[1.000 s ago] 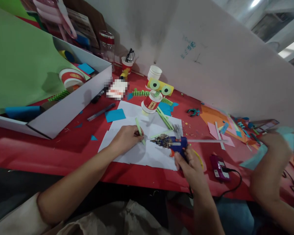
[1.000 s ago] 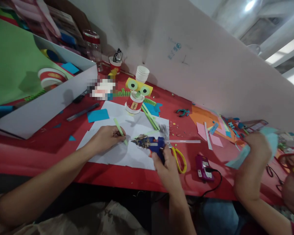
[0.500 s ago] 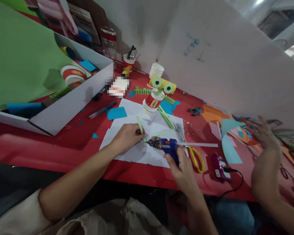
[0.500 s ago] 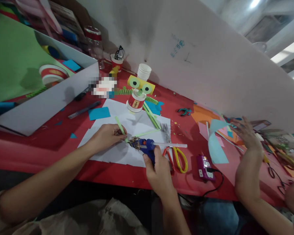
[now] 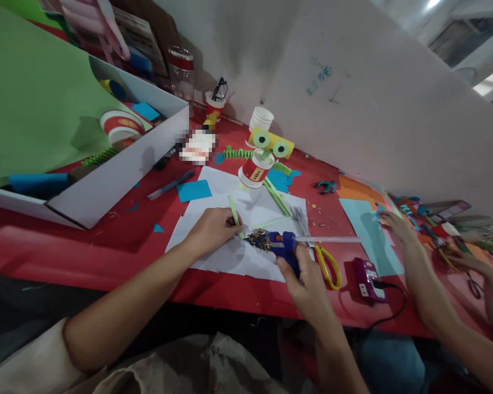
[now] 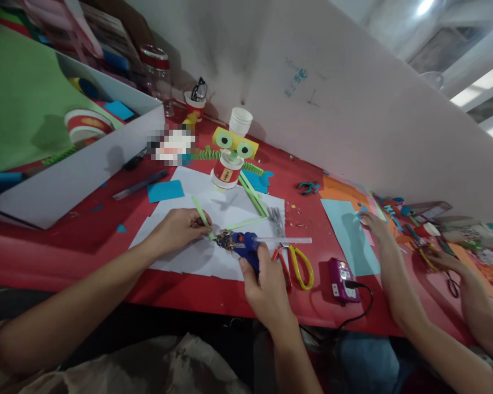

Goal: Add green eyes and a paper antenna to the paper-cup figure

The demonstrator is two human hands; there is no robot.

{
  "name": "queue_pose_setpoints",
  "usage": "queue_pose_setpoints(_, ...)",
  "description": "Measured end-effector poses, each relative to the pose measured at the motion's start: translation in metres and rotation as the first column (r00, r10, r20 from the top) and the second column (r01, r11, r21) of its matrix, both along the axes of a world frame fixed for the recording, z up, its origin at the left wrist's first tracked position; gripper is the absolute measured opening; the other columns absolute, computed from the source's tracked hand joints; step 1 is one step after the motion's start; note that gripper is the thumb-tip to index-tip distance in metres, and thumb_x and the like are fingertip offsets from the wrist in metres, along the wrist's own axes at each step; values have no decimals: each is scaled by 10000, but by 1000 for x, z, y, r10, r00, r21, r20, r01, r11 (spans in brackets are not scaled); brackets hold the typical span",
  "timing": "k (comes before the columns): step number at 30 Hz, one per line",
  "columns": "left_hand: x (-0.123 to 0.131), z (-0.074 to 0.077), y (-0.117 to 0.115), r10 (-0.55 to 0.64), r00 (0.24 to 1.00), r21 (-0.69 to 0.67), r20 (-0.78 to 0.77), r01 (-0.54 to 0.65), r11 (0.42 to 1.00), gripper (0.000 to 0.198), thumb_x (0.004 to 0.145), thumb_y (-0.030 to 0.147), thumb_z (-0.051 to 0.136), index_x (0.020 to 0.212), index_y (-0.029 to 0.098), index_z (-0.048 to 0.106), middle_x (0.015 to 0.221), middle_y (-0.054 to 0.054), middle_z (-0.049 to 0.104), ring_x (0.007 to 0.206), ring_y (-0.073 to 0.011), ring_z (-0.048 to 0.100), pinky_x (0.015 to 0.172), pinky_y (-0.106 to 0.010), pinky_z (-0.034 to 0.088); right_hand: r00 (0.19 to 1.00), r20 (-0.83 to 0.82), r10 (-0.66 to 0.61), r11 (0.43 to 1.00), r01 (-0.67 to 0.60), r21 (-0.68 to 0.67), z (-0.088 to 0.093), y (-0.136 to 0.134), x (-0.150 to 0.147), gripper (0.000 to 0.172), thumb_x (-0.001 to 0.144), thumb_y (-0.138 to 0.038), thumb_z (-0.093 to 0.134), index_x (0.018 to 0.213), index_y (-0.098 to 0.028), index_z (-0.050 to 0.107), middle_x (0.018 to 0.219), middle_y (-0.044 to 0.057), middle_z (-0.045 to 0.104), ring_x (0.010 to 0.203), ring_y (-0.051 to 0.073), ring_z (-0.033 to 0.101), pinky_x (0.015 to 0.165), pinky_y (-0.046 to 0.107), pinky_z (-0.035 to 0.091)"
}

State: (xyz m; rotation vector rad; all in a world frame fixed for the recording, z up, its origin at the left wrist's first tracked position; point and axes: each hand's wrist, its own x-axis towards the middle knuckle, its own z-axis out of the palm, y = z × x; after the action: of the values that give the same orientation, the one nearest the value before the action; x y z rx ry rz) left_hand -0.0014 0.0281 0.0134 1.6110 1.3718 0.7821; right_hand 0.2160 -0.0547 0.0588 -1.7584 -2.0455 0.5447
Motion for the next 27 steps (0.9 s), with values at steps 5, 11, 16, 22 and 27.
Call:
queue_pose_setpoints(5, 0, -2, 0, -4, 999, -7, 43, 4, 1000, 101, 707, 263, 602, 737, 199, 675, 577, 15, 636, 573, -156, 581, 509, -231, 377, 1000, 21, 11, 1000, -11, 22, -2, -1, -1, 278, 919, -363, 448, 1150, -217, 499, 893, 87, 695, 841, 279, 661, 716, 360, 489)
queue_pose_setpoints(11, 0, 1, 0, -1, 1000, -19, 30, 1, 1000, 100, 704, 257, 607, 735, 189, 674, 586, 12, 637, 559, -153, 575, 516, -236, 375, 999, 32, 11, 1000, -11, 21, -1, 0, -2, 253, 921, -360, 440, 1109, -202, 502, 898, 91, 696, 810, 268, 660, 698, 347, 479)
queue_pose_setpoints(16, 0, -2, 0, 2, 1000, -12, 30, -1, 1000, 88, 708, 251, 602, 726, 190, 663, 576, 14, 624, 572, -155, 583, 512, -229, 376, 999, 38, 15, 1000, -16, 6, 0, 1, -5, 248, 918, -355, 441, 1096, -195, 509, 884, 92, 694, 803, 265, 655, 692, 347, 473)
queue_pose_setpoints(22, 0, -7, 0, 20, 998, -28, 56, -18, 999, 78, 694, 235, 598, 730, 205, 660, 603, 11, 642, 575, -158, 595, 511, -234, 395, 967, -209, -142, 990, 135, -49, 10, 17, 23, 257, 859, -409, 526, 1017, -207, 549, 681, 7, 636, 571, 177, 580, 541, 276, 434)
queue_pose_setpoints(27, -1, -4, -1, 65, 983, -50, 172, -57, 997, 99, 701, 270, 587, 736, 199, 646, 613, 13, 624, 529, -141, 555, 491, -239, 403, 838, -266, -476, 878, 435, -200, 12, 67, 80, 259, 783, -472, 491, 782, -214, 515, 528, -30, 556, 491, 168, 551, 510, 284, 456)
